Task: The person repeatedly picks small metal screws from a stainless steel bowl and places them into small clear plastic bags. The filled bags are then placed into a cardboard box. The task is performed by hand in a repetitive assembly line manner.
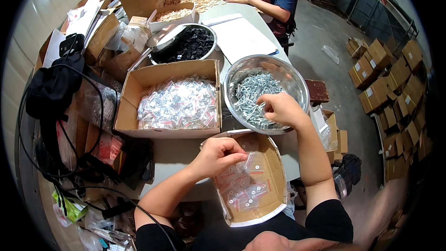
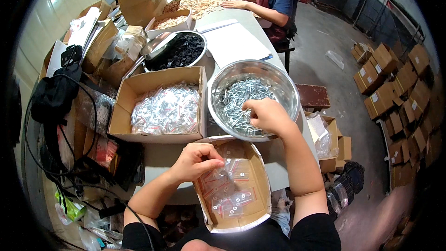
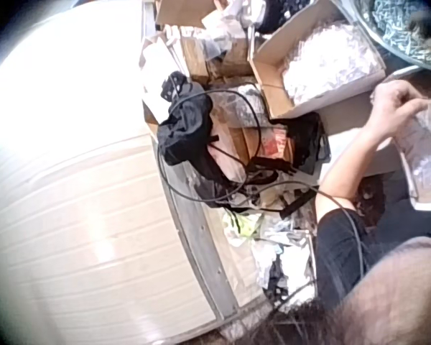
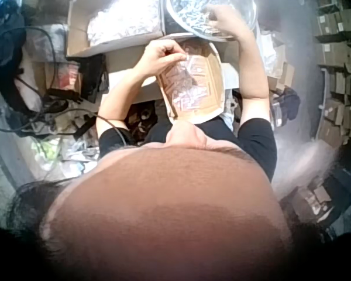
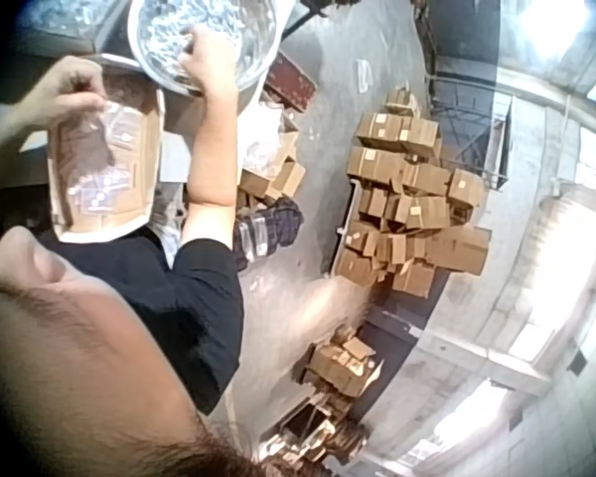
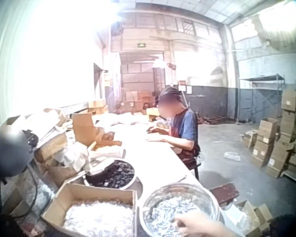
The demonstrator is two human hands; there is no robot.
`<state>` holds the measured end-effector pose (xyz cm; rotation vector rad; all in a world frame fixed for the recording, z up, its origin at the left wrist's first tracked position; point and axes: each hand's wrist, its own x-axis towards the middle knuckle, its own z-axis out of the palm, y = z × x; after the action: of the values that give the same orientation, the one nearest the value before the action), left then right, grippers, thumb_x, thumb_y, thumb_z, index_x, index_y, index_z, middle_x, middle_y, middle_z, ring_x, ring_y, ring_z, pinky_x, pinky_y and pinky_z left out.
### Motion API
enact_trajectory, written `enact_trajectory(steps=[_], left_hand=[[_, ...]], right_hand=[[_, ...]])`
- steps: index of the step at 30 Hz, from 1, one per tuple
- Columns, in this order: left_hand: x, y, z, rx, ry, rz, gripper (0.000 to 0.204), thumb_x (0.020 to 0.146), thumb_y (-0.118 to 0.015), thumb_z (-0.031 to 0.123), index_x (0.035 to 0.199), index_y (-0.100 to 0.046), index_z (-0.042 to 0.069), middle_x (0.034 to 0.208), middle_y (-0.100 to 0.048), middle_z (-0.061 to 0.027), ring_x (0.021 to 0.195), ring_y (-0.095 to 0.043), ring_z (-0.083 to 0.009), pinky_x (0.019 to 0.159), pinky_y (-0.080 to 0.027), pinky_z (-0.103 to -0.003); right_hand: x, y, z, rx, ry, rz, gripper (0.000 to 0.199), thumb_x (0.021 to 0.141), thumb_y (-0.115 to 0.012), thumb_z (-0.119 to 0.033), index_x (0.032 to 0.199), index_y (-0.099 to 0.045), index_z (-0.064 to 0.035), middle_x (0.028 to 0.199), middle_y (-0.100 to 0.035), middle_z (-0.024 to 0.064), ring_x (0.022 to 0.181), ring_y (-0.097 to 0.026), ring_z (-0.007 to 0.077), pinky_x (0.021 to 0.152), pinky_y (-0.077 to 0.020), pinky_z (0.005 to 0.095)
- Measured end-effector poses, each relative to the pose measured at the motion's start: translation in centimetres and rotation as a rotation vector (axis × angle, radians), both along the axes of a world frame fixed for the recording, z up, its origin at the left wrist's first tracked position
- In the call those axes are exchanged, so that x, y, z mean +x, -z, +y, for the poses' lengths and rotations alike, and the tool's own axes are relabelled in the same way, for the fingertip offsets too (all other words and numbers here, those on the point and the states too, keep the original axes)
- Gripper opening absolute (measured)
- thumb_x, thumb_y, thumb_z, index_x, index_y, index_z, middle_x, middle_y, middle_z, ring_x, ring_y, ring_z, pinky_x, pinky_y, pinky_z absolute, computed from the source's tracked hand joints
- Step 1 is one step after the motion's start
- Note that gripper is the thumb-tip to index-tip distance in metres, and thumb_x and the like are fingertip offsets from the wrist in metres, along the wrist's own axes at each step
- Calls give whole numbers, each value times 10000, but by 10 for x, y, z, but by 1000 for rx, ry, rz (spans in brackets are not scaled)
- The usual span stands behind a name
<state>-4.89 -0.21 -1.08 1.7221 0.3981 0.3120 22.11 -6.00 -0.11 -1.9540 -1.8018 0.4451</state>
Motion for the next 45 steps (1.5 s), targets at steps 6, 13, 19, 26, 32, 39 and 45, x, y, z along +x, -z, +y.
enact_trajectory(steps=[6, 13, 19, 26, 32, 39, 45], left_hand=[[1, 5, 2, -13, -14, -106, 184, 786, -807, 150, 774, -683, 15, 725, -605, -7, 694, -567, -84, 617, -455, -254], [3, 6, -2, -296, 30, -155, 251, 798, -805, 169, 802, -603, 21, 753, -593, 10, 712, -538, -48, 627, -456, -243], [0, -8, 0, -86, -18, 44, 273, 773, -833, 155, 802, -587, 41, 771, -600, 22, 692, -512, -42, 616, -435, -221], [2, -8, -5, -13, 44, 10, 253, 758, -828, 147, 839, -637, 2, 780, -634, -11, 730, -561, -66, 659, -472, -252], [3, 0, -7, -113, 45, -99, 243, 776, -780, 85, 975, -676, -8, 875, -697, -46, 822, -615, -78, 746, -505, -279], [2, 3, -1, -108, 101, -152, 278, 801, -779, 117, 1019, -655, -3, 956, -681, -48, 890, -601, -84, 795, -502, -275], [3, 3, 1, -150, 192, -205, 359, 807, -808, 196, 1051, -636, -4, 932, -665, -32, 883, -593, -84, 800, -489, -266]], right_hand=[[5, -14, -3, -49, -34, 437, 327, 745, -683, -4, 1072, -662, -5, 733, -670, 48, 684, -600, 78, 631, -482, 244], [8, -16, -4, -51, -8, 561, 304, 745, -686, 2, 1048, -663, 7, 739, -658, 23, 697, -591, 54, 640, -483, 222], [-3, -22, -6, -79, -125, 837, 233, 774, -667, 36, 1007, -685, 35, 830, -685, 25, 742, -609, 58, 667, -492, 214], [-72, -43, -24, 45, -450, 829, 172, 767, -687, 54, 920, -722, -17, 818, -701, 63, 724, -654, 110, 643, -512, 241], [-87, -39, -25, 222, -544, 512, 223, 749, -749, -1, 961, -705, -56, 827, -679, 91, 707, -670, 195, 631, -524, 301], [-89, -42, -27, 229, -522, 580, 274, 768, -756, -20, 1031, -688, -59, 929, -683, 107, 789, -673, 217, 681, -538, 316], [-82, -42, -26, 292, -551, 495, 239, 769, -762, -27, 995, -686, -33, 941, -671, 116, 830, -669, 239, 708, -540, 322]])
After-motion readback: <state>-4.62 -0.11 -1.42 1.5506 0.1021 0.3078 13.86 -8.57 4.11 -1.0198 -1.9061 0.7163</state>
